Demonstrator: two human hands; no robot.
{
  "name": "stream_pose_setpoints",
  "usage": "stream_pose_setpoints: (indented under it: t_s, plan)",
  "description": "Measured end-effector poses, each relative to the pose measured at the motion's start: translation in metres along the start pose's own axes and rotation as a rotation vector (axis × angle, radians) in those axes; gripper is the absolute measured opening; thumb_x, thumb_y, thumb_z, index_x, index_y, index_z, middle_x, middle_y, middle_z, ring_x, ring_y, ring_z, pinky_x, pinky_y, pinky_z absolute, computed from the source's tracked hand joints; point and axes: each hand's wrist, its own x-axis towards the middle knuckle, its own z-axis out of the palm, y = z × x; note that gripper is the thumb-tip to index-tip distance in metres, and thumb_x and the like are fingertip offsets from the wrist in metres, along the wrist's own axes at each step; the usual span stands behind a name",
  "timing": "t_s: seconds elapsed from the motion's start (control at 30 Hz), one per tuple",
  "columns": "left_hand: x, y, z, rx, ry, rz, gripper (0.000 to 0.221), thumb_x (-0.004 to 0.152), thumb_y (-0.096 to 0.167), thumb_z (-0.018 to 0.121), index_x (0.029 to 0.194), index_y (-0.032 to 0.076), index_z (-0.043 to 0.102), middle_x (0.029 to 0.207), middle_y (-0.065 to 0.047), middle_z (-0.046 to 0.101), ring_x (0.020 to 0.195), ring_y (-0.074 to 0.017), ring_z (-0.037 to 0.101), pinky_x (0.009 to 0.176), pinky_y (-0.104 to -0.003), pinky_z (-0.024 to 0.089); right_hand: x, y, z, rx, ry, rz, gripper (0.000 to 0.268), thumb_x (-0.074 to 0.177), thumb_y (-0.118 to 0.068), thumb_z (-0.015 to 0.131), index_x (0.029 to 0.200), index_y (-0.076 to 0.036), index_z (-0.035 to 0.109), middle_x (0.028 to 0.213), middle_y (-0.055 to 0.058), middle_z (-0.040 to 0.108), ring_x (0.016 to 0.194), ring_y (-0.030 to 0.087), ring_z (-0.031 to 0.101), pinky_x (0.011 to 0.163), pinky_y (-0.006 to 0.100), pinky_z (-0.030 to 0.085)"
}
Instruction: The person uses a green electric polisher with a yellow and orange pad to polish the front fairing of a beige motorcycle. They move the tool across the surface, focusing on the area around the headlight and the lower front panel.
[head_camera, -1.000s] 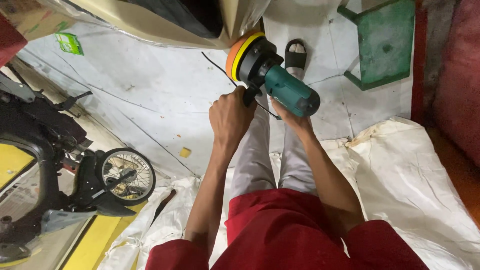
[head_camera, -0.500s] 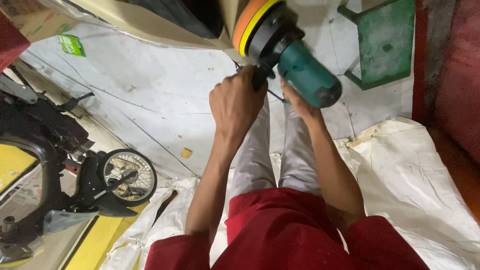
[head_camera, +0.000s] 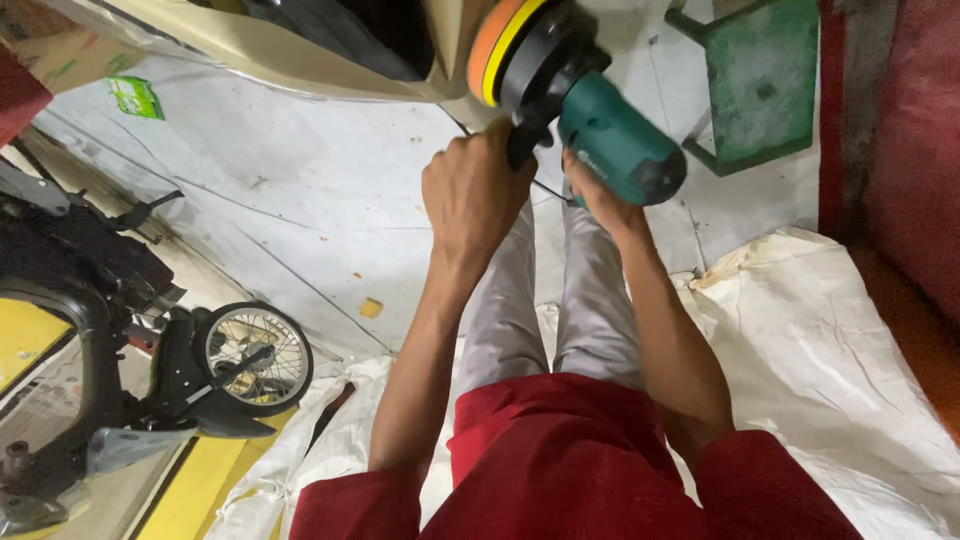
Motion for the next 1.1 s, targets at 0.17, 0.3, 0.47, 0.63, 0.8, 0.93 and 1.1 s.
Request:
stream_pose_setpoints:
  t_s: [0.17,0.3,0.47,0.63,0.8,0.93,1.1]
  plan:
    - [-0.026,-0.026,0.018,0.061,-0.183,-0.18,0.018,0.084,0.03,0.073,0.086,0.012,0.073,0.069,-0.02,0.07,0.063,-0.0428,0.068,0.057,-0.053,0.053,-0.029,0.038,0.014,0.183,-0.122,0.082,0.012,0.095,-0.017,0.071,0.099,-0.007,0.065,0.085,0.0,0.067,0.07,0.011,0.062,0.062,0.03,0.051]
    - [-0.029,-0.035,0.027,0.058,-0.233,-0.191,0.019,0.083,0.029,0.073,0.086,0.011,0.072,0.069,-0.019,0.07,0.062,-0.042,0.068,0.058,-0.052,0.053,-0.033,0.049,0.019,0.091,-0.132,0.137,0.011,0.093,-0.014,0.069,0.101,-0.007,0.068,0.081,-0.001,0.066,0.067,0.01,0.06,0.06,0.029,0.049]
    - [-0.025,-0.025,0.013,0.073,-0.222,-0.175,0.02,0.084,0.028,0.073,0.084,0.009,0.069,0.069,-0.018,0.07,0.064,-0.0414,0.068,0.059,-0.05,0.054,-0.024,0.051,0.018,0.248,-0.121,0.213,0.013,0.094,-0.016,0.072,0.102,-0.006,0.068,0.081,0.0,0.065,0.067,0.01,0.058,0.06,0.03,0.047]
    - [-0.022,0.003,-0.019,-0.001,-0.133,-0.114,0.022,0.085,0.028,0.074,0.091,0.008,0.067,0.075,-0.016,0.072,0.065,-0.0408,0.069,0.057,-0.051,0.052,-0.009,0.025,0.009,0.013,-0.106,-0.192,0.017,0.095,-0.014,0.071,0.108,-0.004,0.067,0.1,0.005,0.068,0.086,0.014,0.063,0.073,0.032,0.052]
    - [-0.002,0.018,-0.028,0.01,-0.023,-0.011,0.016,0.087,0.023,0.072,0.095,0.011,0.066,0.085,-0.012,0.075,0.072,-0.0373,0.071,0.059,-0.05,0.053,0.005,-0.008,0.005,0.195,-0.048,-0.012,0.015,0.095,-0.016,0.076,0.102,-0.006,0.068,0.085,0.002,0.067,0.067,0.012,0.059,0.063,0.029,0.05]
    - [0.004,0.031,-0.034,-0.18,-0.015,0.043,0.025,0.092,0.026,0.072,0.105,0.007,0.065,0.086,-0.012,0.074,0.068,-0.0343,0.071,0.057,-0.045,0.054,0.006,-0.019,0.001,0.318,-0.083,-0.088,0.012,0.103,-0.013,0.071,0.1,-0.003,0.065,0.081,0.002,0.063,0.066,0.012,0.055,0.064,0.029,0.045]
    - [-0.011,0.017,-0.025,-0.265,0.054,0.091,0.023,0.097,0.027,0.071,0.109,0.008,0.068,0.092,-0.012,0.077,0.074,-0.0358,0.073,0.061,-0.043,0.056,-0.01,0.009,0.008,0.387,-0.115,-0.036,0.013,0.102,-0.013,0.071,0.098,-0.004,0.063,0.077,0.001,0.062,0.062,0.01,0.054,0.061,0.028,0.044]
